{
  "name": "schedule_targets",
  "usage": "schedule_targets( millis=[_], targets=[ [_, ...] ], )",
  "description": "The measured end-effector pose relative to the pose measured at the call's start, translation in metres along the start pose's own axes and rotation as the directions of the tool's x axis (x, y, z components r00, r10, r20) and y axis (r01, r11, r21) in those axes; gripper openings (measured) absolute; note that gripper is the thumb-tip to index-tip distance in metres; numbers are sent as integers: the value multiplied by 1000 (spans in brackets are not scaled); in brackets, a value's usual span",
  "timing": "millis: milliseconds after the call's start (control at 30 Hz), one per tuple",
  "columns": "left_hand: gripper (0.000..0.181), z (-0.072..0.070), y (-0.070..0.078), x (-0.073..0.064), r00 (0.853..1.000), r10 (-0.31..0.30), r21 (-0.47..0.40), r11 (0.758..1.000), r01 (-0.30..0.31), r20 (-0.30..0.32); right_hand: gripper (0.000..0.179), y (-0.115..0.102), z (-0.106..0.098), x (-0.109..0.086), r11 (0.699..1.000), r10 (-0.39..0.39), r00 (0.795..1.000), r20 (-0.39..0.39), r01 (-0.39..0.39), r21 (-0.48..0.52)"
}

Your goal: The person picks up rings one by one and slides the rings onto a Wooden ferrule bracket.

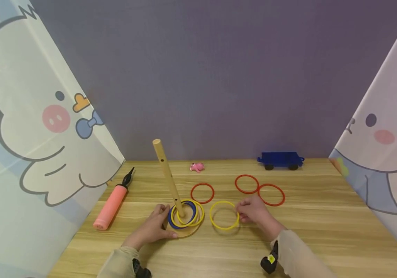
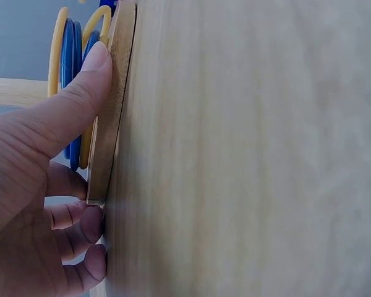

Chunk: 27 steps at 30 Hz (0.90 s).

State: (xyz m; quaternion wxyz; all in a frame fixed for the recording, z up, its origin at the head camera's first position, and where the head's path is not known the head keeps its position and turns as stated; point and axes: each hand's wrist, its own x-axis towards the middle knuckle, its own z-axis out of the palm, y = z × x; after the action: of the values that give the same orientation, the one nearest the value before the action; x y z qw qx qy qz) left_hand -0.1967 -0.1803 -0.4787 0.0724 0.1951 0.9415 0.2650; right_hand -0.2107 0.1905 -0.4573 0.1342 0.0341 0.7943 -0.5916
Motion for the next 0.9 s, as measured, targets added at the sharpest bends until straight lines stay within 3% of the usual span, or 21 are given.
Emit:
schedule_targets(
  millis=[433, 900],
  targets=[
    [114, 0, 0, 0, 1000, -3, -17, 1000, 3, 8, 29, -23, -6, -10, 991, -97, 992, 79, 89, 101],
    [114, -2, 2, -1, 1000, -5, -26, 1000, 5, 17, 25, -59, -10, -21, 985, -149, 985, 90, 139, 105]
  ],
)
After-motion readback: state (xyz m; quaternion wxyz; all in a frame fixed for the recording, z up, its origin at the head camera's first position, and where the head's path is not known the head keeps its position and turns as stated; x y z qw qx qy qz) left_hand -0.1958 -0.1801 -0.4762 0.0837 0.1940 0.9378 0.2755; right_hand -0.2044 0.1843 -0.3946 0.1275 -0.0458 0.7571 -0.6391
